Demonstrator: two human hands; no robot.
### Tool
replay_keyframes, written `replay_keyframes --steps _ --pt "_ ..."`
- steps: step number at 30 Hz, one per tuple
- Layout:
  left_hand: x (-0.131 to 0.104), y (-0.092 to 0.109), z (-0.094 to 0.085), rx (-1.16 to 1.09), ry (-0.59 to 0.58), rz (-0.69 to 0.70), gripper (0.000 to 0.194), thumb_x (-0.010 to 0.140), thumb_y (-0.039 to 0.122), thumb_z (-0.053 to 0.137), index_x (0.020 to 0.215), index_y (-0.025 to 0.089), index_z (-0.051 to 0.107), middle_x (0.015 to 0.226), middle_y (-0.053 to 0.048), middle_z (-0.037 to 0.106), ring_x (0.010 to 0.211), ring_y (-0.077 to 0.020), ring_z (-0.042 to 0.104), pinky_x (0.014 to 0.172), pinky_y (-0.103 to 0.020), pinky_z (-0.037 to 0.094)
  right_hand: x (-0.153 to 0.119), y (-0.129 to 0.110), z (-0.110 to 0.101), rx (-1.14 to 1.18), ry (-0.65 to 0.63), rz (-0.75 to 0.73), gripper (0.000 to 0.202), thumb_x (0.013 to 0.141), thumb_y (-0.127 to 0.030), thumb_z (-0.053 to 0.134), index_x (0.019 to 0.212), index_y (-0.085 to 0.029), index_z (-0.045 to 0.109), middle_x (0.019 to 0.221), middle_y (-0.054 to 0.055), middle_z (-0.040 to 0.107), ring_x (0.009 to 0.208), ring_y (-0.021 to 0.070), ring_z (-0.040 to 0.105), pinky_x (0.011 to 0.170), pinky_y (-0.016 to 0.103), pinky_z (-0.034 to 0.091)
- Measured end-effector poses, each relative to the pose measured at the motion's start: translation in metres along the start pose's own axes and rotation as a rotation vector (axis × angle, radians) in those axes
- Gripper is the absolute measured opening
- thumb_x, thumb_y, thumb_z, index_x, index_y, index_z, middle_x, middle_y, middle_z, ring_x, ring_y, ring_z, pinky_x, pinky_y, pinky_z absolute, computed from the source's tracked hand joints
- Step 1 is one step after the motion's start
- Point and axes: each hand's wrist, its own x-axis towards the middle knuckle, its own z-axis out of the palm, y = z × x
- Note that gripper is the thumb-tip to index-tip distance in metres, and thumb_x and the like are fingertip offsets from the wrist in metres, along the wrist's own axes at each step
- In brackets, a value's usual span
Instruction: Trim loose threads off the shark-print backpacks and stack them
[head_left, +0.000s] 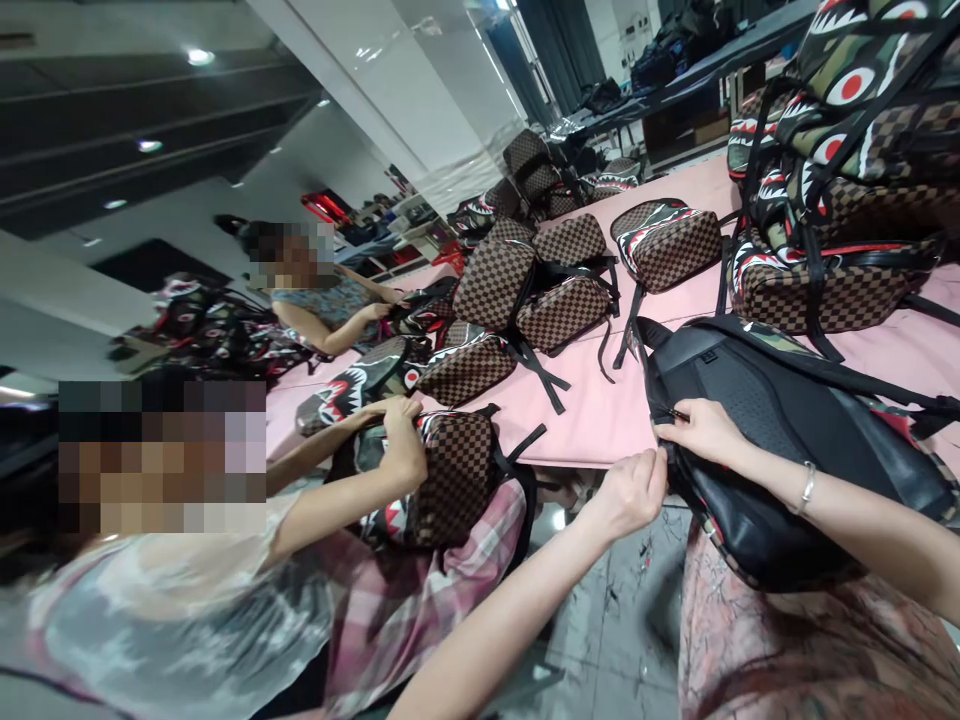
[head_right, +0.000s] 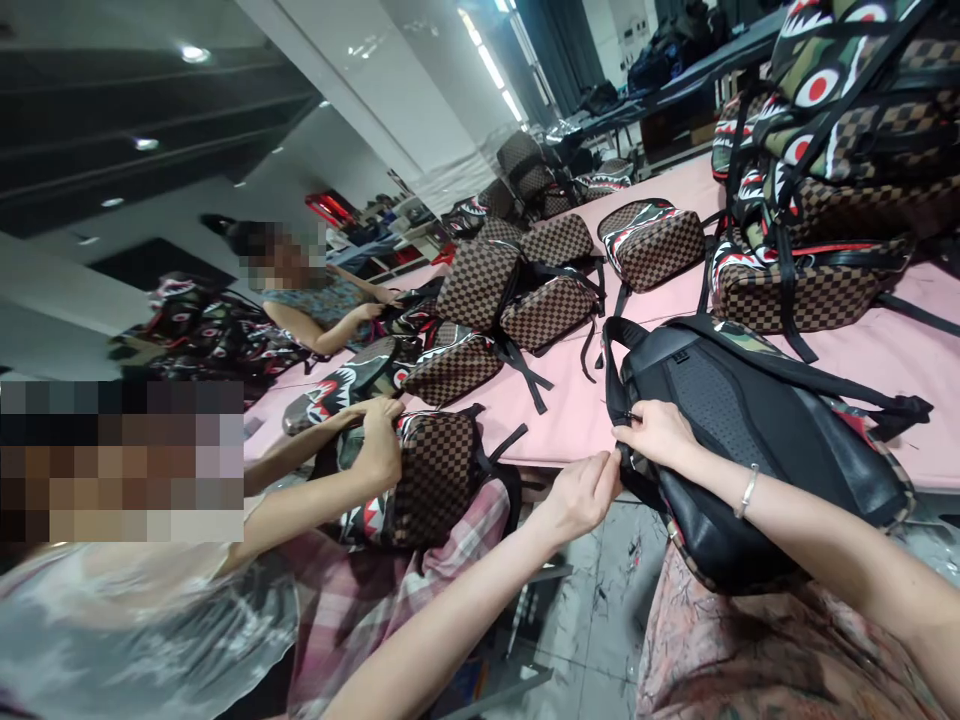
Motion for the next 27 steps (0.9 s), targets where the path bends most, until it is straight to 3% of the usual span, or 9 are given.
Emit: replay_keyframes --steps 4,6,10,12,15,18,20,23,27 --pt "0.007 0.008 -0.011 -0.288 -0.017 -0.123 0.019 0.077 0.010 0.048 0.093 0.008 0.060 0.073 -0.009 0.063 0.064 -0.0157 0.059 0.056 -0.027 0.049 -0.009 0.006 0.000 -0.037 -0.034 -0.034 0.030 0.065 -0.039 0.059 0.048 -0.020 0.043 0.046 -0.004 0.043 0.046 0.0108 0.037 0.046 0.024 0.022" --pt "0.008 0.016 -0.011 -0.601 -0.032 -0.385 0.017 0.079 0.015 0.046 0.086 0.012 0.062 0.066 -0.005 0.060 0.059 -0.0129 0.055 0.054 -0.025 0.045 -0.013 0.010 0.002 -0.034 -0.056 -0.047 0.031 0.066 -0.039 0.058 0.048 -0.020 0.042 0.045 -0.004 0.042 0.045 0.0105 0.036 0.046 0.024 0.021" --pt "0.011 0.033 -0.003 -1.518 -0.174 -1.102 0.027 0.078 0.038 0.052 0.071 0.012 0.059 0.048 0.006 0.037 0.040 -0.0050 0.029 0.041 -0.019 0.025 -0.017 0.024 0.006 0.008 -0.102 -0.068 0.032 0.068 -0.039 0.057 0.048 -0.020 0.041 0.044 -0.005 0.040 0.045 0.0094 0.036 0.046 0.023 0.021" --pt "0.014 0.037 0.000 -1.869 -0.225 -1.284 0.034 0.073 0.046 0.058 0.069 0.011 0.057 0.046 0.009 0.030 0.039 -0.0027 0.020 0.041 -0.019 0.017 -0.021 0.031 0.008 0.035 -0.119 -0.067 0.033 0.070 -0.040 0.056 0.048 -0.019 0.042 0.044 -0.006 0.039 0.044 0.0087 0.035 0.045 0.022 0.023" --pt "0.018 0.040 0.002 -2.099 -0.209 -1.361 0.041 0.069 0.051 0.062 0.062 0.011 0.053 0.047 0.009 0.026 0.039 -0.0021 0.021 0.042 -0.020 0.014 -0.033 0.041 0.009 0.079 -0.110 -0.055 0.033 0.074 -0.043 0.052 0.053 -0.019 0.046 0.047 -0.006 0.041 0.045 0.0087 0.037 0.045 0.021 0.026" --pt "0.022 0.041 0.002 -2.131 -0.172 -1.402 0.045 0.068 0.055 0.062 0.062 0.011 0.052 0.049 0.008 0.030 0.040 -0.0023 0.023 0.043 -0.021 0.014 -0.053 0.048 0.005 0.198 0.040 -0.059 0.024 0.076 -0.041 0.053 0.070 -0.019 0.054 0.060 -0.004 0.050 0.053 0.0100 0.044 0.050 0.021 0.034" --pt "0.025 0.042 0.001 -2.077 -0.172 -1.408 0.041 0.064 0.049 0.068 0.066 0.011 0.055 0.050 0.007 0.035 0.041 -0.0022 0.023 0.044 -0.020 0.014 -0.067 0.053 0.000 0.239 0.096 -0.131 0.016 0.074 -0.035 0.058 0.079 -0.020 0.058 0.069 -0.002 0.055 0.058 0.0113 0.048 0.055 0.021 0.039" --pt "0.032 0.044 -0.001 -1.945 -0.215 -1.351 0.033 0.059 0.036 0.075 0.072 0.011 0.058 0.053 0.006 0.040 0.046 -0.0033 0.028 0.047 -0.020 0.019 -0.083 0.063 -0.006 0.170 0.052 -0.298 0.012 0.075 -0.023 0.058 0.085 -0.022 0.063 0.072 0.000 0.058 0.064 0.0135 0.054 0.060 0.023 0.042" --pt "0.043 0.047 -0.007 -1.670 -0.260 -1.217 0.019 0.066 0.028 0.066 0.072 0.011 0.059 0.056 0.005 0.040 0.052 -0.0059 0.032 0.050 -0.020 0.025 -0.093 0.069 -0.006 0.126 0.123 -0.355 0.021 0.075 -0.013 0.051 0.089 -0.022 0.064 0.074 0.003 0.060 0.068 0.0150 0.058 0.063 0.024 0.046"
